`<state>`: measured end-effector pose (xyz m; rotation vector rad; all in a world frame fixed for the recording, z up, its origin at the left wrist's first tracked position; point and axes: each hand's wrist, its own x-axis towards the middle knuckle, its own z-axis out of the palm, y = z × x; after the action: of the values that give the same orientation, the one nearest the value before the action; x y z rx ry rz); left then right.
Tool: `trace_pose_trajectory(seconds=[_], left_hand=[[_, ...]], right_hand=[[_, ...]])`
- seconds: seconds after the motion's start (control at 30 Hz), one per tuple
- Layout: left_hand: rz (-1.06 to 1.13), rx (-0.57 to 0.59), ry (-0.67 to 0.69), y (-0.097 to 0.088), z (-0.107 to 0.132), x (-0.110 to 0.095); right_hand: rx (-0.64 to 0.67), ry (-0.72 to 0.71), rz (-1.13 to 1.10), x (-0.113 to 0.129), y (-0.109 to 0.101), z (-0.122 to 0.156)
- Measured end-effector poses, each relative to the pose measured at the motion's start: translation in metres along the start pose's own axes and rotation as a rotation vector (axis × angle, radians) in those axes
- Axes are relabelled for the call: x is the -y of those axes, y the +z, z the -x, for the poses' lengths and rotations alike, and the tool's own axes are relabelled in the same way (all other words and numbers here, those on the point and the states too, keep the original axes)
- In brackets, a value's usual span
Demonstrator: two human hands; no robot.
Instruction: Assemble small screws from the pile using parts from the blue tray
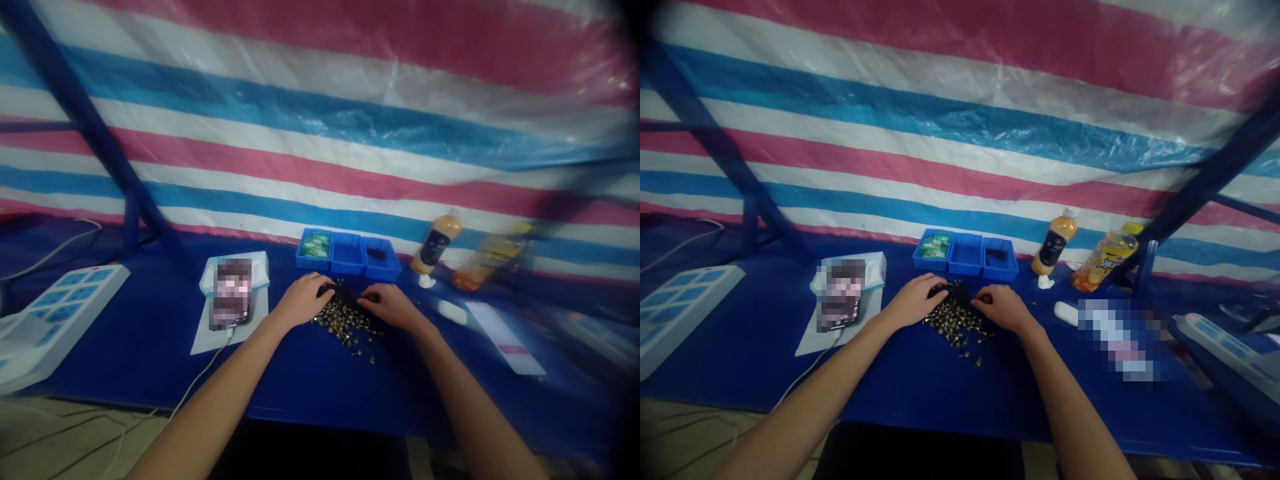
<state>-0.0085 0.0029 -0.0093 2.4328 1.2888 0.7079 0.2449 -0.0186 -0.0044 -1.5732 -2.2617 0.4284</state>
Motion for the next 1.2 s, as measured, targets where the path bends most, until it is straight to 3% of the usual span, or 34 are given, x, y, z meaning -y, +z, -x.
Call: trace_pose_trajectory(seconds=[0.4,0.7,0.87,1.03,1.2], left_hand=[[-0.004,0.012,-0.009,-0.001,0.001,-0.002],[-0.006,0.019,-0.009,0.0,0.0,-0.001],[0.001,0.016,-0.003,0.0,0.0,-0.002],[-0.002,0.016,0.004,-0.001,0.0,-0.002],[0.003,0.024,0.008,-0.001,0.0,-0.002]], right_hand=[[-0.009,-0.092,0.005,-0.004,-0.001,-0.001],[-0.151,-0.091,-0.156,-0.011,-0.011,0.0],[-0.089,0.065,-0.529,-0.004,-0.014,0.002],[-0.127,0.21,-0.929,-0.002,-0.015,-0.001],[-0.006,0.374,-1.316,-0.003,-0.016,-0.004]])
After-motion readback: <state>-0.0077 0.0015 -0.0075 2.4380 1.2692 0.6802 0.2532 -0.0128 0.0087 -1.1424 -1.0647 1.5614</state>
